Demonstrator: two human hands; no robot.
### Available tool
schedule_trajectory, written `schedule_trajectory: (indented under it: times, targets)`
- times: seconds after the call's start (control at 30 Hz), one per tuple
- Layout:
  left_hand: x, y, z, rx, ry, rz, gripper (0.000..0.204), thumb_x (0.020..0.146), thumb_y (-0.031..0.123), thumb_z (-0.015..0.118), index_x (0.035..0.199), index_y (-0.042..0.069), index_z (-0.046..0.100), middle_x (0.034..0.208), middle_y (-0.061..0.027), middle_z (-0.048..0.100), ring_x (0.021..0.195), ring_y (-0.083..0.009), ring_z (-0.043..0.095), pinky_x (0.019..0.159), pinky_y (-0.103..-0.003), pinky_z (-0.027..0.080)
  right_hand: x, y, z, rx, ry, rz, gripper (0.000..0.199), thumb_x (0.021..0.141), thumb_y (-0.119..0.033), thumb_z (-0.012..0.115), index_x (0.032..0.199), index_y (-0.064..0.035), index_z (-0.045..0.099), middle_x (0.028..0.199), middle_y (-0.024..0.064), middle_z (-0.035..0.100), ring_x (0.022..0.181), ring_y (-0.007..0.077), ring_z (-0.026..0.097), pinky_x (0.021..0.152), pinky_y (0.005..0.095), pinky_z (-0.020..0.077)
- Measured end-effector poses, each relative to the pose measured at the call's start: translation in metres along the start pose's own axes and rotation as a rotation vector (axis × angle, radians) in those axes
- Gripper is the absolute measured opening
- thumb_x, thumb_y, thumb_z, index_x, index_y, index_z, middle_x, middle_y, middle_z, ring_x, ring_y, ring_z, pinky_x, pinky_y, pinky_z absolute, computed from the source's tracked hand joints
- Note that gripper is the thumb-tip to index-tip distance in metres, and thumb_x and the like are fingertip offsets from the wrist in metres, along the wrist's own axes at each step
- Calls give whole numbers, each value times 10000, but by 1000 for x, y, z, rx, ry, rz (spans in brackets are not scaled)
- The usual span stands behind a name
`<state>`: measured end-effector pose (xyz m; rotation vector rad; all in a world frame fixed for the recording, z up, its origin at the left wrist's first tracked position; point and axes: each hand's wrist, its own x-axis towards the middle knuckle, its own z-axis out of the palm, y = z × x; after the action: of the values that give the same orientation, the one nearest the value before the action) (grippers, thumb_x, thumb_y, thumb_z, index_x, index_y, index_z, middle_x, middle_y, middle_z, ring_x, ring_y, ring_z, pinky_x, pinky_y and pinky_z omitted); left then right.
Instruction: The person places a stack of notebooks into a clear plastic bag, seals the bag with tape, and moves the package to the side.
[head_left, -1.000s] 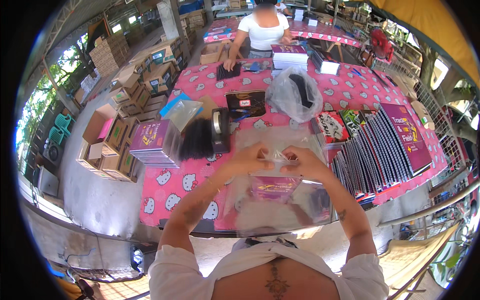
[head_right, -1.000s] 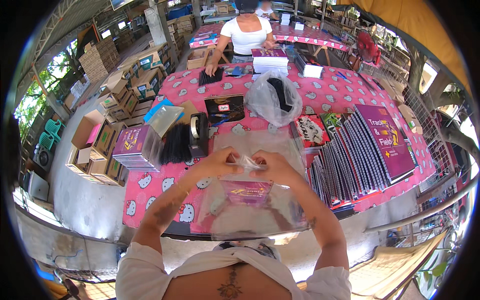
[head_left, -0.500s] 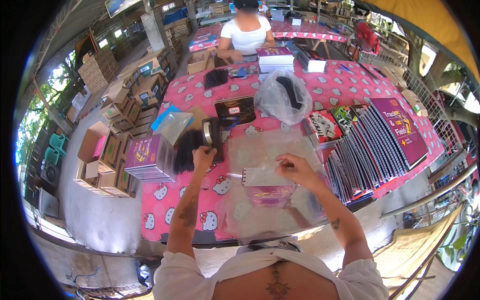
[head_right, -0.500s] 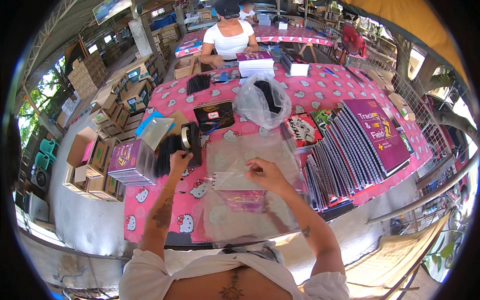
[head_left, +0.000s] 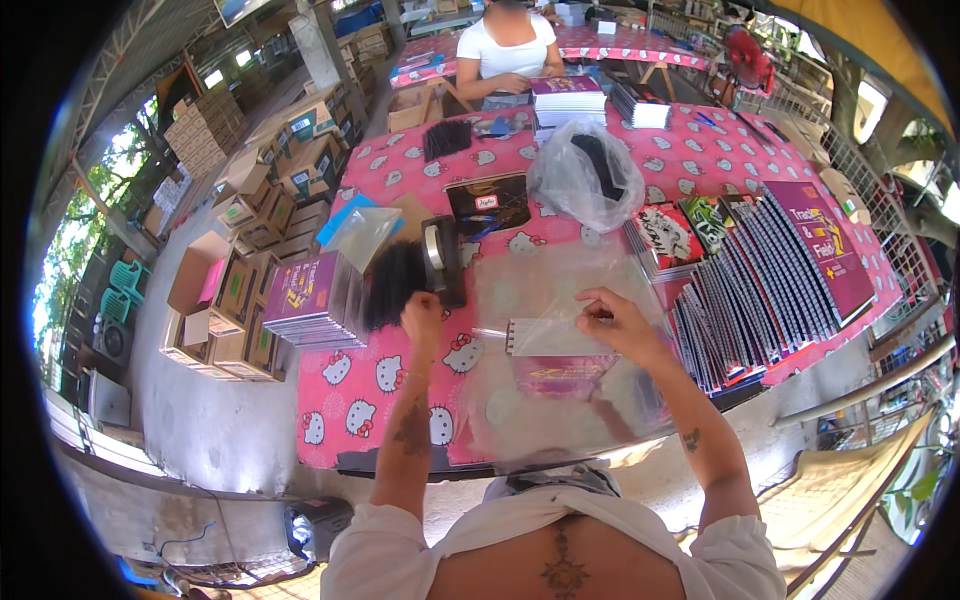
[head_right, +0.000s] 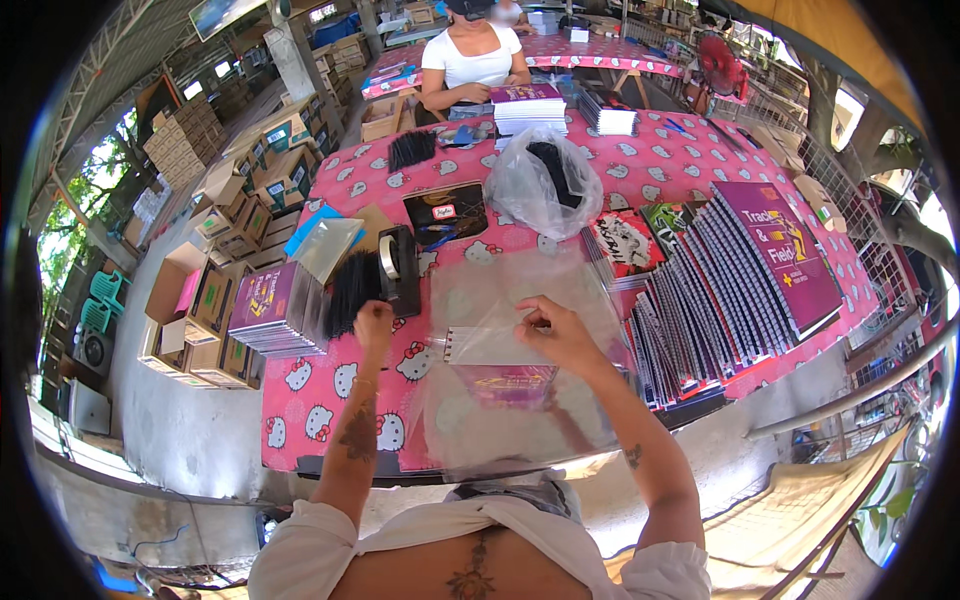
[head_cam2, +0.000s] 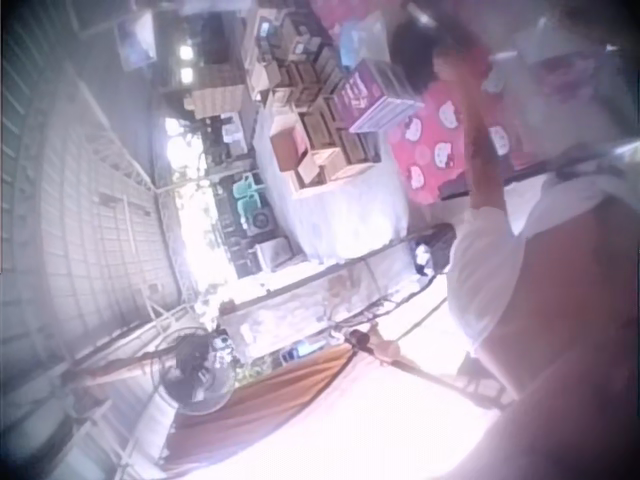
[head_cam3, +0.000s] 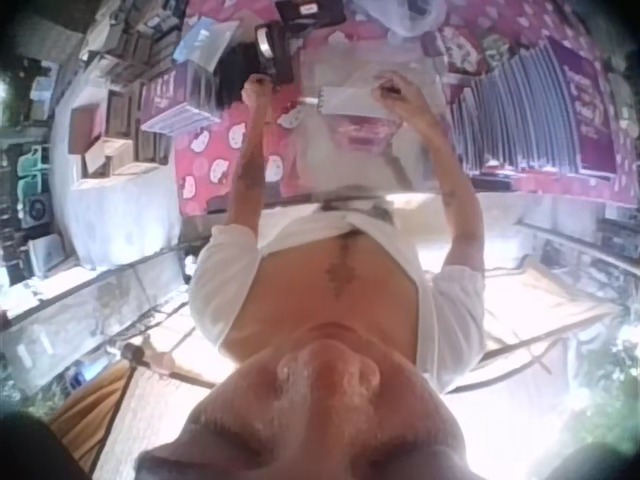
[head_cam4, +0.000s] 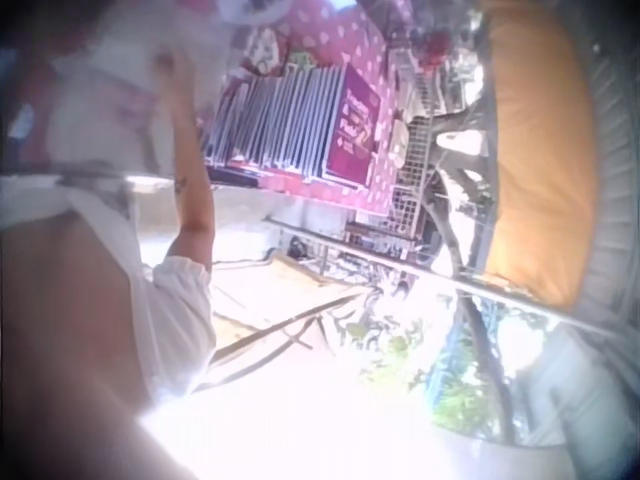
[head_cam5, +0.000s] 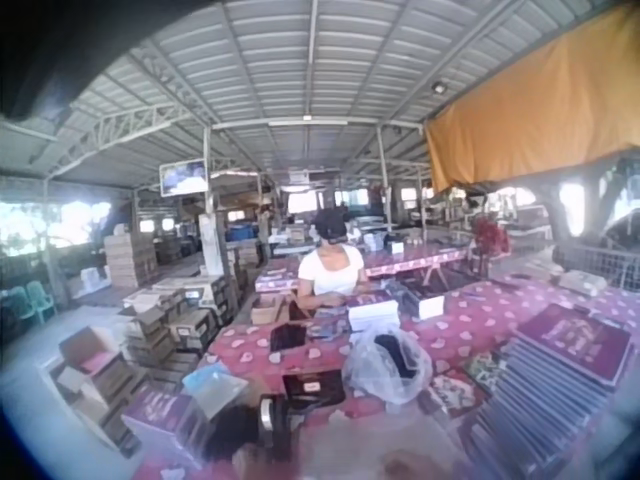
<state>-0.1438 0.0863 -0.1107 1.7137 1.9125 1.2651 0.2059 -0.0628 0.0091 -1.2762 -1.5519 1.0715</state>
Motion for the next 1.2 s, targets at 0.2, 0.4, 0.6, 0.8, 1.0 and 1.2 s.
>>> schedule_trajectory:
  times: [0.2, 0.4, 0.6, 0.8, 1.0, 1.2]
  targets:
    - [10, 178, -76, 83, -465, 677, 136, 826, 197, 679, 873, 72, 705, 752, -133, 691, 712, -324, 681, 646, -406, 525, 1, 2, 3, 13, 40, -23, 454, 871, -205, 719, 1268, -65, 547, 898, 63, 690, 843, 135, 643, 783, 297, 504]
    - [24, 275, -5, 245, -1379, 1072, 170, 849, 205, 688, 878, 37, 691, 732, -34, 668, 677, -208, 620, 638, -317, 470, 1, 3, -5, -2, 58, 8, 510, 855, -198, 733, 1302, -77, 521, 900, 65, 693, 853, 149, 644, 765, 303, 504]
    - [32, 189, 46, -301, -1852, 624, 400, 917, 243, 650, 1242, 28, 559, 1142, -111, 607, 1068, -192, 546, 899, -347, 431, 3, 0, 13, -21, 105, -25, 632, 821, -220, 774, 1362, -89, 475, 1176, 122, 614, 973, 178, 624, 850, 328, 497]
    - [-35, 98, -28, -1028, -1438, -178, 616, 902, 185, 678, 1448, 27, 440, 1406, -126, 503, 1328, -216, 435, 1077, -380, 369, -58, 51, 2, 158, 313, -129, 846, 750, -234, 855, 1440, -102, 384, 1403, 144, 459, 1137, 246, 578, 988, 343, 455]
    - [-125, 94, -50, -735, -861, -153, 671, 709, 71, 828, 1311, -10, 543, 1190, -105, 652, 1094, -191, 603, 952, -360, 470, -19, 41, 65, 421, 160, 24, 911, 709, -208, 896, 1425, 2, 372, 1215, 66, 608, 1135, 174, 561, 991, 347, 465]
    - [-47, 101, -136, -785, -192, 174, 333, 732, 122, 830, 1008, 31, 667, 926, -38, 684, 837, -135, 621, 790, -307, 510, 1, -79, 44, 222, 111, -361, 887, 915, -397, 673, 1545, -39, 161, 1563, 167, 233, 1453, 292, 250, 1184, 426, 204]
